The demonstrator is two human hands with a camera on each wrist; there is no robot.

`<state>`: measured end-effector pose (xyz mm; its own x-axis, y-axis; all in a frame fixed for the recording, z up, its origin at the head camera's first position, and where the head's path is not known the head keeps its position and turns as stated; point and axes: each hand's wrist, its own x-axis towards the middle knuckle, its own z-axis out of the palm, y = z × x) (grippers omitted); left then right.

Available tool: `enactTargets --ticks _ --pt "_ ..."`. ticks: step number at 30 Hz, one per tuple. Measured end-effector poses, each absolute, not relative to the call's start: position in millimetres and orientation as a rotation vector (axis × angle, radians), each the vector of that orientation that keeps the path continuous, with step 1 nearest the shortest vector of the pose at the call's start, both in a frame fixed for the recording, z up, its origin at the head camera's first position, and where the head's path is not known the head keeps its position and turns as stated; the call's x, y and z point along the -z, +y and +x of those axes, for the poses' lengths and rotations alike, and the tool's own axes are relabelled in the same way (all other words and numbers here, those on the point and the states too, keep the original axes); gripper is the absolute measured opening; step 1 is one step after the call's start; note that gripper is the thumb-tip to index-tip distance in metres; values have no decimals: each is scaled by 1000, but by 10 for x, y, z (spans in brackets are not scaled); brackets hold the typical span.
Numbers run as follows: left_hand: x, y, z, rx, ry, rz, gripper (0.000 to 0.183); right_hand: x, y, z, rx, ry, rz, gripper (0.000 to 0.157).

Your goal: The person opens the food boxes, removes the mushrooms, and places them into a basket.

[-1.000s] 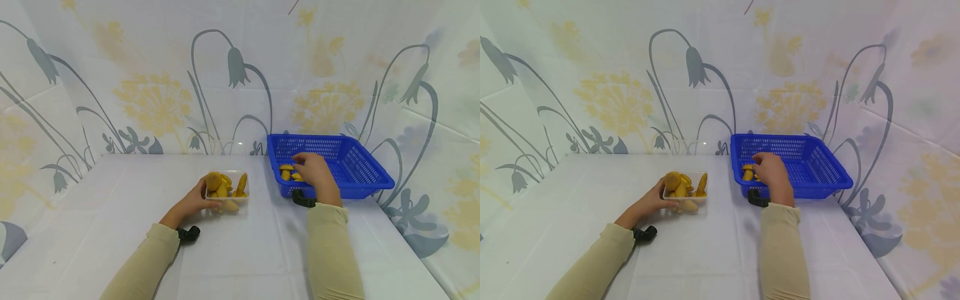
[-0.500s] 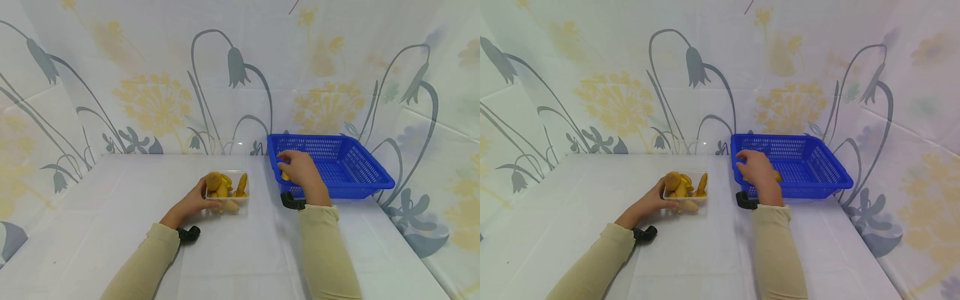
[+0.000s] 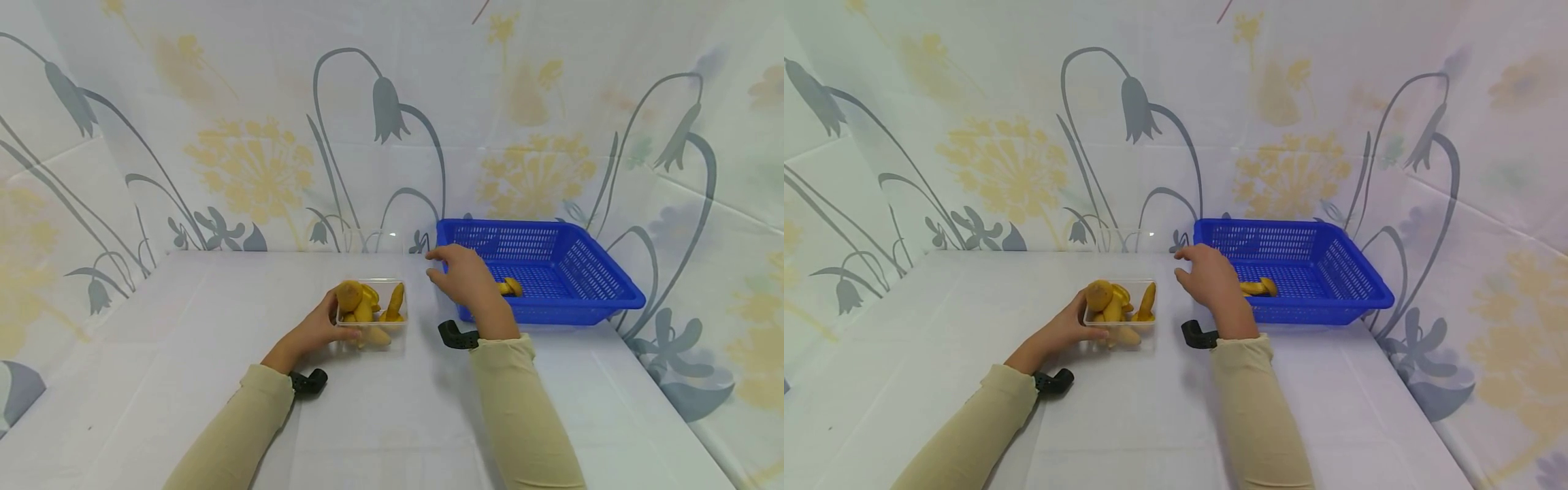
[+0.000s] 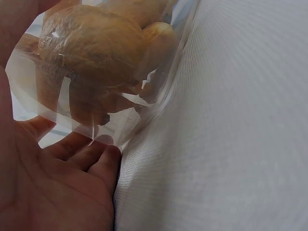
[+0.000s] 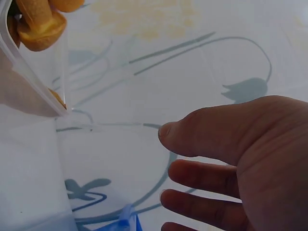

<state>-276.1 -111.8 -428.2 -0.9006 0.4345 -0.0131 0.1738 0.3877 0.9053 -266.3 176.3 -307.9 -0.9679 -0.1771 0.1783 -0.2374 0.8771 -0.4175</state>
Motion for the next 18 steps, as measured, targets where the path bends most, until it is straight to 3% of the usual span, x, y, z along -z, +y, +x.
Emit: enactTargets --ticks 18 --pt "4318 -1117 -2782 -1542 2392 541 107 3188 1420 -2612 -580 -2831 533 35"
